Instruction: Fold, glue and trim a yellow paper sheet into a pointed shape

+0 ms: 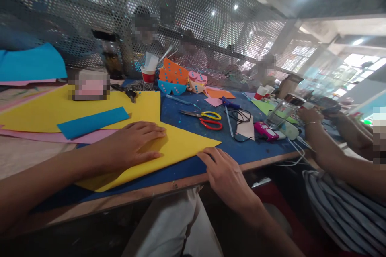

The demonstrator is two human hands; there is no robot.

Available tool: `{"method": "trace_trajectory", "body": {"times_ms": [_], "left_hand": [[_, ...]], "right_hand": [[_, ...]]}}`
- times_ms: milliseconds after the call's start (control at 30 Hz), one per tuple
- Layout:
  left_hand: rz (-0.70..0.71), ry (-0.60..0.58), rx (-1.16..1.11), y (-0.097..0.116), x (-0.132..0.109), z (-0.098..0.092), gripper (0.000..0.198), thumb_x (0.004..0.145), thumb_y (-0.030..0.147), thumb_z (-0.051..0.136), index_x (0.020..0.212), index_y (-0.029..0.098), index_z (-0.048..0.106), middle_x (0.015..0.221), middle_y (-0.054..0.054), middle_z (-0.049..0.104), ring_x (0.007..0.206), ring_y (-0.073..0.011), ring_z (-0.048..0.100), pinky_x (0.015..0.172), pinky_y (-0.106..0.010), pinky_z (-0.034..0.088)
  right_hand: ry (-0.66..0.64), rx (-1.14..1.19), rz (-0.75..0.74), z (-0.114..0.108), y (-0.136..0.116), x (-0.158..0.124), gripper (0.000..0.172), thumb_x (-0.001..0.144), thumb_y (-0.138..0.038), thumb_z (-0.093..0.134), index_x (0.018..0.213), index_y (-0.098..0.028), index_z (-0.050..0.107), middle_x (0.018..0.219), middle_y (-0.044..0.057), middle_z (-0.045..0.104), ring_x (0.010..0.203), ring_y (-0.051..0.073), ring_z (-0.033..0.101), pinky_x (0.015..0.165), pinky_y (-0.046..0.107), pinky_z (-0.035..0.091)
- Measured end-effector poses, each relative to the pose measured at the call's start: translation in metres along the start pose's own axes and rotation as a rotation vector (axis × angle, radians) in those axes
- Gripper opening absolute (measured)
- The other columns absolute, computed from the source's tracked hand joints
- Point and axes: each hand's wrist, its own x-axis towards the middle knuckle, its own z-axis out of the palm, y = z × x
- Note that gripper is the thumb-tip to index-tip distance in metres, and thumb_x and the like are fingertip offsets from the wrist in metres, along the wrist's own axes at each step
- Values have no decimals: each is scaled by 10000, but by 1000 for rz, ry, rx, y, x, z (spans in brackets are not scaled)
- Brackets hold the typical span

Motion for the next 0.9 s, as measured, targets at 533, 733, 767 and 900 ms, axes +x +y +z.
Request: {"method": "trace_trajectory", "body": {"times_ms": [533,733,767,900], "left_hand": [[19,-28,5,9,2,-10,889,1201,921,475,1727,254,740,1772,-143,758,1670,-397,615,1444,-569,402],[23,-36,15,8,2,-11,905,1201,931,455,1738,255,725,1782,-130,757,1676,-394,615,1452,-566,377],[23,-39,17,8,2,-12,908,1201,933,452,1741,255,722,1786,-127,754,1679,-390,615,1455,-560,372],[23,-46,23,9,2,-13,908,1214,922,430,1754,248,712,1797,-131,745,1686,-382,614,1463,-558,368]], "right_hand": [[3,29,-28,-3,-8,2,483,1089,86,585,1434,-181,791,1370,131,849,1186,300,810,1066,455,683],[-31,-20,-32,-5,-9,4,425,1090,74,615,1331,-210,820,1340,120,849,1131,296,798,1011,446,674],[-31,-21,-30,-5,-10,5,412,1094,71,619,1319,-211,819,1336,120,848,1141,299,793,1011,445,669],[-19,35,-35,-5,-12,9,384,1109,74,595,1275,-209,795,1330,117,837,1209,303,775,1026,434,647]]}}
